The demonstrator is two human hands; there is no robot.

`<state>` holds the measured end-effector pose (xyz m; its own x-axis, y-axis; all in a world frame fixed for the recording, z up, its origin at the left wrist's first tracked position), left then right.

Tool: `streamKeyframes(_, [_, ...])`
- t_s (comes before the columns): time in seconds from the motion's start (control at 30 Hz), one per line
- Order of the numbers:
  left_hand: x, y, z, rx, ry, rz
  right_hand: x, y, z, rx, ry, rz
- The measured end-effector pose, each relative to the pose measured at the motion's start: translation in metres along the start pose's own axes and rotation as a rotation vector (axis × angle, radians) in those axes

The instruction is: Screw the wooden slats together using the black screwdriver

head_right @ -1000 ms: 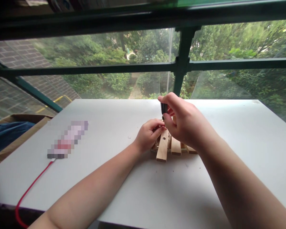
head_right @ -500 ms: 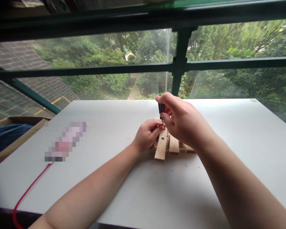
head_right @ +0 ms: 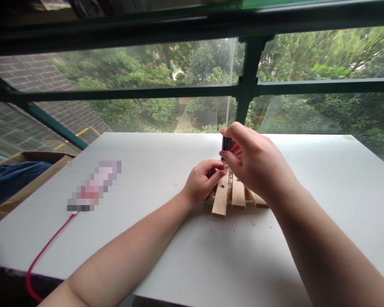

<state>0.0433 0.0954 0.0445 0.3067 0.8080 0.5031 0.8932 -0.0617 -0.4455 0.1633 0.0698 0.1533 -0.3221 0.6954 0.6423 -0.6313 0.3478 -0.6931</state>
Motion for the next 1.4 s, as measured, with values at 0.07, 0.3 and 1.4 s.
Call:
streamKeyframes(0.07, [-0.0003, -0.0007, -0.0001, -0.004, 0.002, -0.009, 0.0, -0.0005, 0.0028, -0.014, -0.02, -0.008])
streamKeyframes(0.3, [0.0001, -0.0018, 0.0018, -0.004, -0.016, -0.021, -0.0016, -0.0013, 0.0101, 0.026, -0.068, -0.024])
streamKeyframes(1.4, [-0.0022, -0.0018, 0.0037, 0.019, -0.025, -0.034, 0.0019, -0.0076, 0.003, 0.049, 0.0, -0.069])
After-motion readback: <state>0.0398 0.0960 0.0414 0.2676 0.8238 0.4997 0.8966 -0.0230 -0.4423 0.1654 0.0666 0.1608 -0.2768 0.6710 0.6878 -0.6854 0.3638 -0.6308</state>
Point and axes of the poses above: each hand's wrist, its own x-axis towards the middle knuckle, its own y-axis out of the palm, z = x × y, the point moved 8 cm from there along x, towards the middle knuckle, and after that the axes turned 1 degree about x, right-handed, at the moved point
